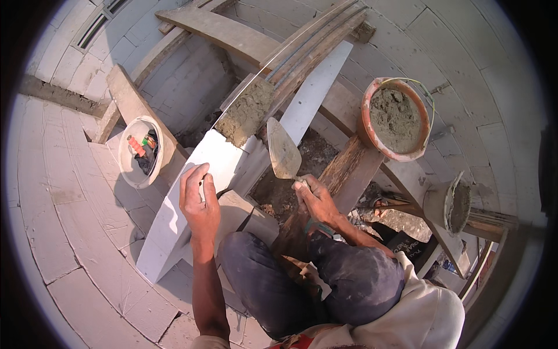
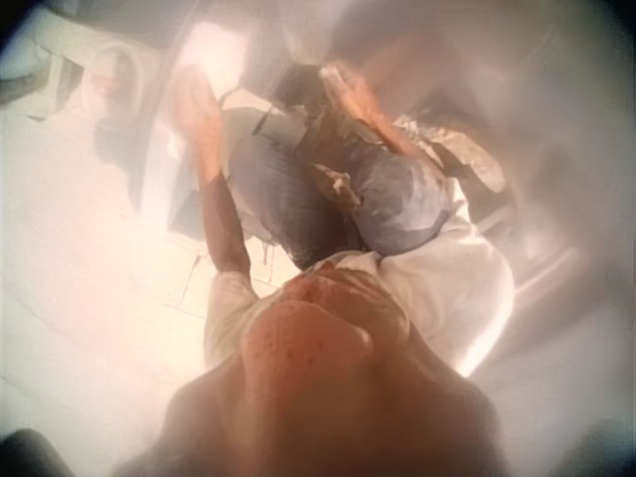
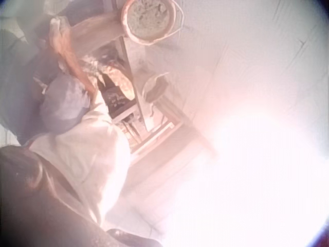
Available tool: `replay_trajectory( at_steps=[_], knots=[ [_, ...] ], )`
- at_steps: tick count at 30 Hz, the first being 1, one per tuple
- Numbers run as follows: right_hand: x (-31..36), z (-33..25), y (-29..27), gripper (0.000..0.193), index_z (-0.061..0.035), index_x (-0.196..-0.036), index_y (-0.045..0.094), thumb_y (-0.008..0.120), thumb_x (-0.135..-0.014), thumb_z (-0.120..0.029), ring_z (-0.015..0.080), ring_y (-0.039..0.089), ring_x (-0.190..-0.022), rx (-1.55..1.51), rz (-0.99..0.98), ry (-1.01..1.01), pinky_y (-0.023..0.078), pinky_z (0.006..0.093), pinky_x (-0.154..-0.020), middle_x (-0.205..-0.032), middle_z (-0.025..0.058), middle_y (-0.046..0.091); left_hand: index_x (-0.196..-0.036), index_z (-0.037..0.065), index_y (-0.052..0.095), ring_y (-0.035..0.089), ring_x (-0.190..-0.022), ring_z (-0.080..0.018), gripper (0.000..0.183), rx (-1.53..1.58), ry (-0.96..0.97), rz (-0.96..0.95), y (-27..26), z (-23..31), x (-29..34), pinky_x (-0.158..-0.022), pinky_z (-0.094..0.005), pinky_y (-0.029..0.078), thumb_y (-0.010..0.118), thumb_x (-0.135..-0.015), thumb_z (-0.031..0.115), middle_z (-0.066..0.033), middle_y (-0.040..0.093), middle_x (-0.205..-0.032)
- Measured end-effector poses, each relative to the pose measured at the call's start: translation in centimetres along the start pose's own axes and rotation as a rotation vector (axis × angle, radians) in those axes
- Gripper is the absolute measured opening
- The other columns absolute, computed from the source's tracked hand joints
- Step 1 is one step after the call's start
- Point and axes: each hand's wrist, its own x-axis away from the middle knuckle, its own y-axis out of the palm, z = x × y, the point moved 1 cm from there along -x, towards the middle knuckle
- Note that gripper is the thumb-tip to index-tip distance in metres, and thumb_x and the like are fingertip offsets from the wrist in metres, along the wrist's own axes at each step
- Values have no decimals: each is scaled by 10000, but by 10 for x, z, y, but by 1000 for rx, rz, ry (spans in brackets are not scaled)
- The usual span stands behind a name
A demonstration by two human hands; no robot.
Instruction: The person constructs a masonry wall by applying mortar to light blocks, positioning them on a course, and verifying the placement with a measuring tape and hammer.
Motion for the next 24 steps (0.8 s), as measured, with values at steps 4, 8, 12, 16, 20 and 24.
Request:
replay_trajectory(
  at_steps=[4,8,12,16,20,24],
  knots=[
    [-5,-29,-12,265,-23,-1261,584,598,-1077,-212,68,490,-586,-69,84,-106,389,267,-503,-787,-18,528,-1205,-32,712,696,-1020,-343,230,85,118,-123,60,17,-116,-890,-436,562,668,-1005,72,-173,697,-1134],
    [-7,-66,-28,306,-12,-1304,558,605,-1058,-188,75,503,-584,-23,138,-94,393,263,-496,-806,-9,537,-1231,-34,718,677,-1127,-442,304,24,207,-269,140,3,-207,-940,-500,544,680,-1007,168,-253,699,-1214],
    [-2,-95,-64,346,-12,-1330,565,619,-1048,-205,82,507,-569,34,228,-188,389,266,-485,-813,0,554,-1259,-36,715,686,-1161,-410,577,-144,110,-655,208,0,-260,-995,-462,525,754,-942,445,-270,709,-1217],
    [-8,-133,-107,347,2,-1307,588,617,-1053,-232,78,490,-530,234,387,-371,381,269,-476,-763,-6,553,-1181,-39,729,693,-1013,-307,615,-122,-10,-882,244,-20,-281,-895,-422,524,798,-898,503,-226,722,-1034],
    [-10,-165,-124,354,22,-1293,586,611,-1060,-245,71,480,-519,188,419,-301,378,270,-478,-733,-16,555,-1119,-71,730,640,-844,-232,612,9,51,-780,260,-62,-276,-804,-407,514,821,-883,487,-198,702,-915],
    [22,-163,-166,348,23,-1254,601,615,-1075,-275,56,475,-532,339,605,-305,370,260,-482,-722,-15,560,-1226,-147,697,727,-1141,-408,759,-81,-62,-890,252,-17,-281,-1011,-483,522,824,-870,511,-347,728,-1196]
  ],
)
